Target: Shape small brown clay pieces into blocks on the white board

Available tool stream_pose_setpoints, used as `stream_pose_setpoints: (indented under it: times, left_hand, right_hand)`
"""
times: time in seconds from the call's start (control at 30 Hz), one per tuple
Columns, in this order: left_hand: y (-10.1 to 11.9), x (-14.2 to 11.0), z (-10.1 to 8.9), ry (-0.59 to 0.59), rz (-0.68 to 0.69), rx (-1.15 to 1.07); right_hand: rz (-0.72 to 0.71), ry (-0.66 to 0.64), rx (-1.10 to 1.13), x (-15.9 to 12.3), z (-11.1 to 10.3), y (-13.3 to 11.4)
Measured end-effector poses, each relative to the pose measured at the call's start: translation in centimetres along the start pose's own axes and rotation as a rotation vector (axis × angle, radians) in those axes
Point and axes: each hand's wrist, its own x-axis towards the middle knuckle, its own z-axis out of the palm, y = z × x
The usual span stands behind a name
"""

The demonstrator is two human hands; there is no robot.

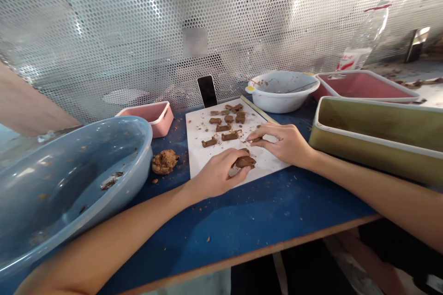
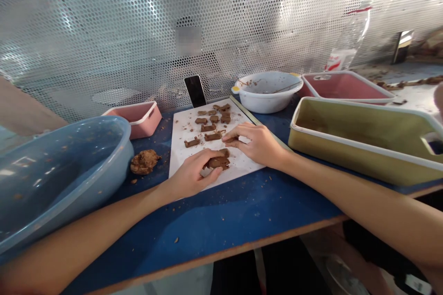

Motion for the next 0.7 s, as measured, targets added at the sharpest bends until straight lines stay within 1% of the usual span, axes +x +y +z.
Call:
stream_pose_setpoints:
  times: [0.13, 0.27, 0.43, 0.57, 0.7]
  left_hand:
    - [0.08, 0.01, -0.03, 0.000, 0.008, -0.010]
    - [0.14, -0.01, -0.14, -0.018, 0.001, -0.017]
    - [0.13, -0.03, -0.12, -0.002, 0.007, -0.022]
    - [0.24, -0.01, -0.09, -0.003, -0.003, -0.035]
    - [0.28, 0.02, -0.13, 0.001, 0.001, -0.010]
  right_hand:
    - [0.010, -0.009, 0.007, -0.03, -0.15, -0.21]
    - [0.004, -0.072, -0.038, 0.08, -0.71, -0.27]
    - [0.049, -0.133, -0.046, 0.27, -0.83, -0.11]
    - [0.065, -0.113, 0.004, 0.24, -0.33, -0.03]
    - [0.016, -0.070, -0.007, -0.05, -0.05, 0.27]
